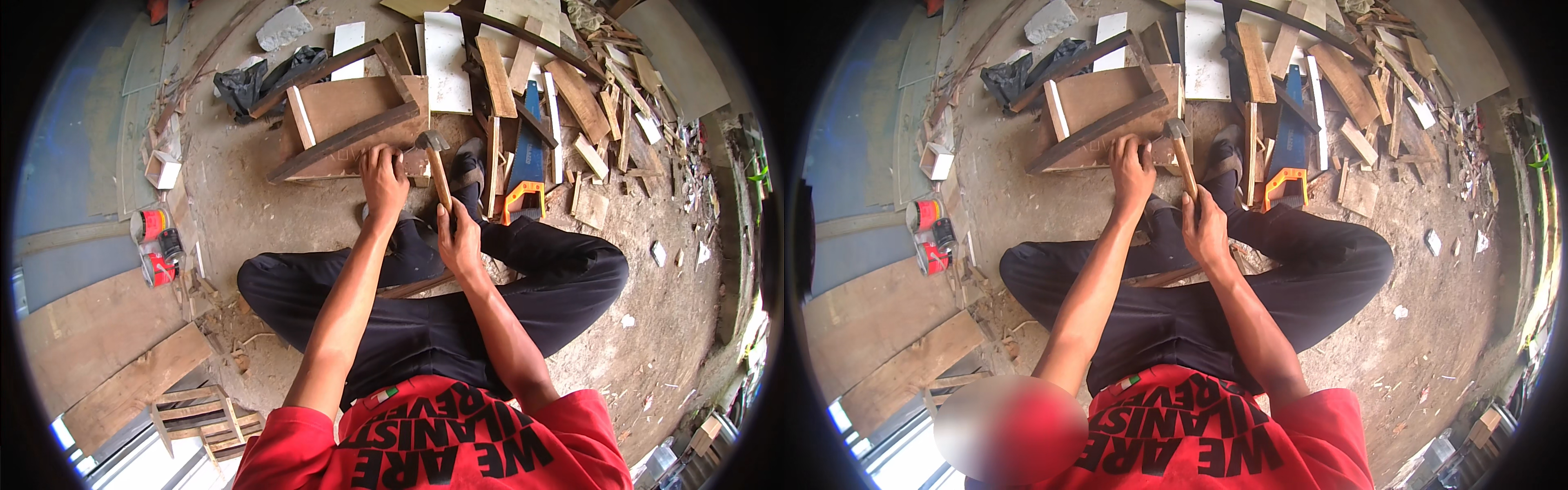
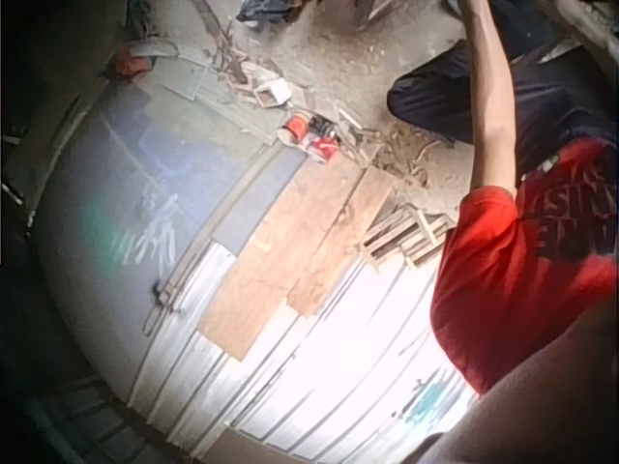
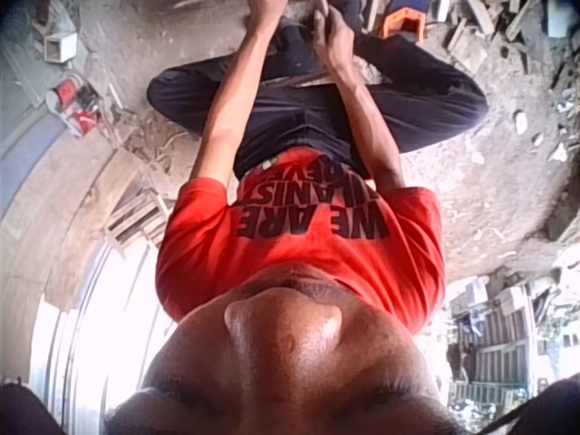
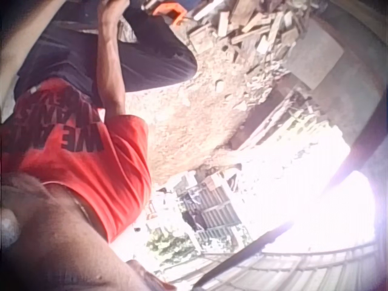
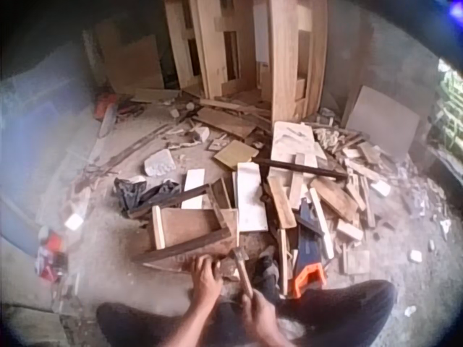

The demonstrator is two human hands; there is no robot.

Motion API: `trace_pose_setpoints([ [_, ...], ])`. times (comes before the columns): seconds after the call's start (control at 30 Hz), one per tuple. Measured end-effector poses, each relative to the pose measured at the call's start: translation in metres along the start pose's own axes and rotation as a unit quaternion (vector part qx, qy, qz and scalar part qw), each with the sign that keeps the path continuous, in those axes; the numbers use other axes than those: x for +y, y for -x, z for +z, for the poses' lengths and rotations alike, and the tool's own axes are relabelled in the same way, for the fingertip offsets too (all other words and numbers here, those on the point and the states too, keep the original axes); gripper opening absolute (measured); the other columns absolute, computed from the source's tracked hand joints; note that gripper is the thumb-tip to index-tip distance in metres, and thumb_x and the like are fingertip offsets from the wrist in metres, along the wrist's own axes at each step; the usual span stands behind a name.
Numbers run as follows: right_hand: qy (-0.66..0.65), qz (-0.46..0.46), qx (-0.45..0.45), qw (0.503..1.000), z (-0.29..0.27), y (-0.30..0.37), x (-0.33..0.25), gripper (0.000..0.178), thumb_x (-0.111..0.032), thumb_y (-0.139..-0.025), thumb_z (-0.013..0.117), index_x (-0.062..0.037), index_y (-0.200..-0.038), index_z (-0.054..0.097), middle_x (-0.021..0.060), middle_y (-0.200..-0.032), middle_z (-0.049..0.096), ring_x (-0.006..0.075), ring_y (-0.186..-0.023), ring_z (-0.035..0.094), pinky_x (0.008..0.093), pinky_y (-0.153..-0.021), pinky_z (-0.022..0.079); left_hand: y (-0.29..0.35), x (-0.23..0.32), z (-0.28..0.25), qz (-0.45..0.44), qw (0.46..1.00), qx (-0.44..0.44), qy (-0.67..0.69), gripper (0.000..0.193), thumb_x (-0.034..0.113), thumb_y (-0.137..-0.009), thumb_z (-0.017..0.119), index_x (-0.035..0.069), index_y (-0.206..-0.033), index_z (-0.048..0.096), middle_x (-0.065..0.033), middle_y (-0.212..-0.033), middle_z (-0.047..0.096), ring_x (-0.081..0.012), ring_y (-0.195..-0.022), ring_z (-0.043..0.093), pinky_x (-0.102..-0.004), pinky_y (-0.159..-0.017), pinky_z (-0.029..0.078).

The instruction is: The person assembles a small wooden frame by fitting a thin wooden strip into a rectangular frame and securing it with nails. They use a hammer to drive nails into the frame and adjust the pieces by hand.

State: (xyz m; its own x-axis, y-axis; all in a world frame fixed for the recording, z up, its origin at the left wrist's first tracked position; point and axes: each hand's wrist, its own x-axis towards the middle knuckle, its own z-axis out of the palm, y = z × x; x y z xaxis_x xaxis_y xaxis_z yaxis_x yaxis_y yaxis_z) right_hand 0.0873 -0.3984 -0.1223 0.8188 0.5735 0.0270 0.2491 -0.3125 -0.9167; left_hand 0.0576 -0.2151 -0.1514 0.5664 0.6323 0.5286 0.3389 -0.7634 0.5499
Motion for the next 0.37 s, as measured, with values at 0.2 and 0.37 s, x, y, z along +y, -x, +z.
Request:
trace_pose_setpoints([
  [0.2,0.000,0.005,-0.016,1.000,0.005,0.000,0.000,0.031,-0.016,-0.100,0.060,0.0066,-0.122,0.058,0.0276,-0.088,0.067,0.0412,-0.080,0.069,0.0436,-0.069,0.053,-0.003,0.008,0.002,-0.029,1.000,0.005,-0.008,0.009,0.003,-0.085,0.065,0.001,-0.093,0.064,-0.0149,-0.104,0.060,-0.0383,-0.104,0.056,-0.0507,-0.099,0.042],
  [0.37,0.018,-0.001,-0.030,0.999,0.004,0.000,-0.007,0.033,-0.015,-0.099,0.061,0.0077,-0.123,0.058,0.0310,-0.097,0.068,0.0460,-0.091,0.069,0.0470,-0.075,0.054,-0.004,0.011,-0.003,-0.052,0.999,-0.004,-0.007,0.013,0.001,-0.084,0.067,0.000,-0.097,0.068,-0.0158,-0.104,0.063,-0.0389,-0.103,0.058,-0.0496,-0.094,0.044],
])
